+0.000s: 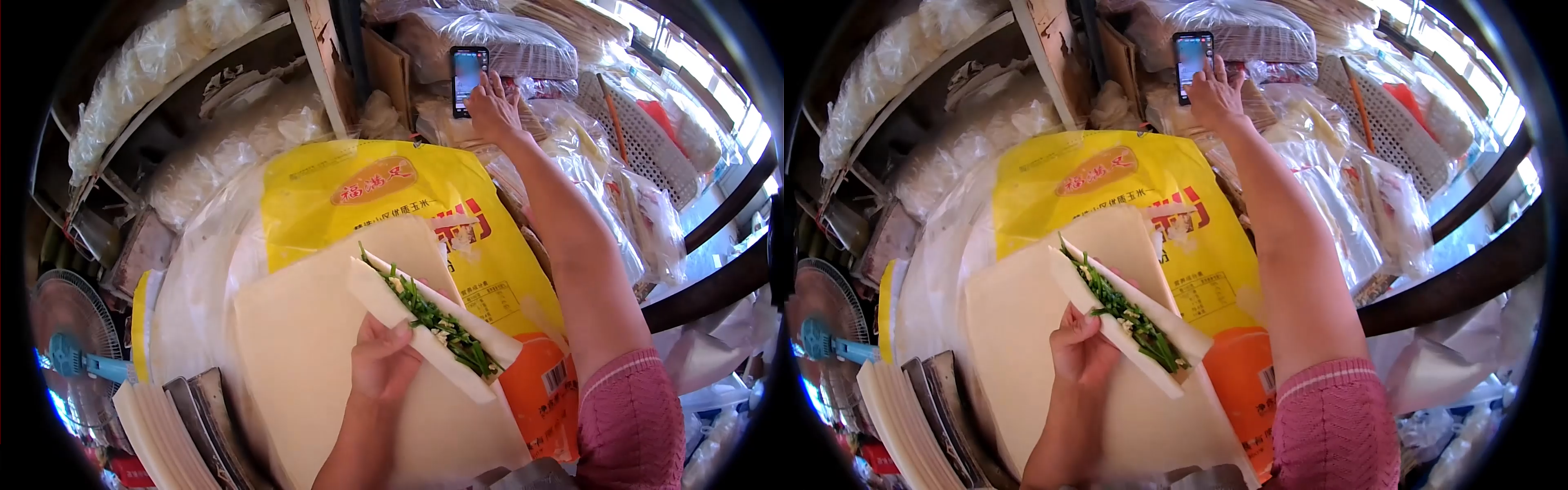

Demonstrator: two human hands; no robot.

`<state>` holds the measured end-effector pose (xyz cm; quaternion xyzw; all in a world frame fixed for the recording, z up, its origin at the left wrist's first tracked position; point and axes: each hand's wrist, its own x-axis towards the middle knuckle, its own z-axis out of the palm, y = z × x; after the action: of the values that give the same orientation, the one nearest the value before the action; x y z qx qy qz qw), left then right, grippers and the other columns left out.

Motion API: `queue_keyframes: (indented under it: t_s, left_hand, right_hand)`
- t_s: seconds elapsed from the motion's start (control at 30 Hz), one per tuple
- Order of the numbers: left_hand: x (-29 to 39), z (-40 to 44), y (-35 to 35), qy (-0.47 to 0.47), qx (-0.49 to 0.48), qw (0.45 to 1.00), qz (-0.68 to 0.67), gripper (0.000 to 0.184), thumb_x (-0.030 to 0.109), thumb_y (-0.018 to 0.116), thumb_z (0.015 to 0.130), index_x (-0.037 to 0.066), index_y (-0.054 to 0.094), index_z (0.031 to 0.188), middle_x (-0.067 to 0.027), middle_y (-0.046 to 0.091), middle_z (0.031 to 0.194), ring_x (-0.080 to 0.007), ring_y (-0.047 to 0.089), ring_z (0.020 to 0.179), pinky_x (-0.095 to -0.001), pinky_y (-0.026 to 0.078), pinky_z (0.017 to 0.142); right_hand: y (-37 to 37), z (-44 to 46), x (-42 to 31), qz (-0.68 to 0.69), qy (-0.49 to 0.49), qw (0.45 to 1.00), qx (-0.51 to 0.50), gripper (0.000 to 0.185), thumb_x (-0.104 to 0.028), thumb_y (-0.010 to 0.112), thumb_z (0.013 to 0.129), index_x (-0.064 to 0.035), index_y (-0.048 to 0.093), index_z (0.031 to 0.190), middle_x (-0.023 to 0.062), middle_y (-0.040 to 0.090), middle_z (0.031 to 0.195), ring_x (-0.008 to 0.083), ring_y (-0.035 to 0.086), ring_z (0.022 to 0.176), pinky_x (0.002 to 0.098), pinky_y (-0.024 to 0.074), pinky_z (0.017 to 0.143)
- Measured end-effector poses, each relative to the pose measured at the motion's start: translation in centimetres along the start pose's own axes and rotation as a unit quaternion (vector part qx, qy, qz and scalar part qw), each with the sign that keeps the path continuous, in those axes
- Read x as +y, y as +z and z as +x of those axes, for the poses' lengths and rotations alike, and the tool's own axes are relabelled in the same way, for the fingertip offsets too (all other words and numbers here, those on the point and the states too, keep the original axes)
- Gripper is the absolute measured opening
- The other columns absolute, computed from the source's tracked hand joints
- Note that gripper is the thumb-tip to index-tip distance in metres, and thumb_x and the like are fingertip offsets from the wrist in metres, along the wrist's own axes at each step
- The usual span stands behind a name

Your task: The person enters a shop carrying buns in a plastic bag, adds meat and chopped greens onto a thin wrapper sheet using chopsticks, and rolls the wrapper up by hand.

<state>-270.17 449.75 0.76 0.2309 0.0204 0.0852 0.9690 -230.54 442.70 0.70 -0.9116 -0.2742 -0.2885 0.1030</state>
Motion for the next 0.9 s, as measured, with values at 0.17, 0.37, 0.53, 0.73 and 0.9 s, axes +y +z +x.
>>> queue_keyframes:
  t_s: [0.17,0.37,0.53,0.73,0.9]
  left_hand:
    - [-0.2,0.0,0.0,0.005,-0.003,1.000,-0.011,0.054,0.000,0.060,0.075,-0.001,0.040,0.125,-0.0137,0.050,0.122,-0.0337,0.043,0.121,-0.0501,0.035,0.102]
    - [-0.1,0.0,-0.2,0.003,-0.004,0.999,-0.032,0.055,-0.002,0.061,0.074,0.001,0.041,0.126,-0.0120,0.050,0.124,-0.0347,0.042,0.122,-0.0513,0.034,0.102]
    - [-0.2,0.0,-0.4,0.001,0.010,0.999,-0.032,0.057,-0.001,0.062,0.074,0.003,0.041,0.127,-0.0115,0.049,0.125,-0.0351,0.041,0.123,-0.0514,0.033,0.103]
    - [-0.1,0.0,-0.6,0.005,0.016,0.999,-0.034,0.061,0.001,0.064,0.074,0.004,0.039,0.129,-0.0108,0.049,0.126,-0.0350,0.039,0.124,-0.0513,0.032,0.103]
    - [-0.3,0.0,-0.4,0.009,0.023,0.999,-0.045,0.063,0.002,0.064,0.074,0.005,0.037,0.130,-0.0105,0.048,0.127,-0.0348,0.038,0.125,-0.0513,0.031,0.104]
  right_hand:
    - [-0.4,-1.7,1.1,0.017,0.017,0.999,-0.028,0.045,-0.032,0.046,0.090,-0.0030,0.044,0.125,0.0082,0.024,0.145,0.0306,0.017,0.136,0.0654,0.0158,0.101]
    - [-0.1,-3.3,1.9,0.073,0.086,0.991,-0.072,0.045,-0.033,0.045,0.091,-0.0046,0.044,0.126,0.0089,0.027,0.144,0.0301,0.020,0.135,0.0626,0.0169,0.103]
    - [0.9,-3.3,3.2,0.110,0.079,0.989,-0.062,0.040,-0.031,0.048,0.089,-0.0054,0.048,0.120,0.0102,0.038,0.136,0.0310,0.032,0.129,0.0598,0.0221,0.101]
    - [1.0,-3.5,2.8,0.102,0.038,0.994,-0.027,0.034,-0.028,0.050,0.088,-0.0064,0.052,0.114,0.0095,0.042,0.131,0.0301,0.037,0.124,0.0548,0.0287,0.098]
    - [1.1,-3.8,2.6,0.091,0.009,0.995,-0.045,0.033,-0.027,0.049,0.088,-0.0072,0.051,0.115,0.0084,0.037,0.137,0.0291,0.030,0.129,0.0548,0.0265,0.100]
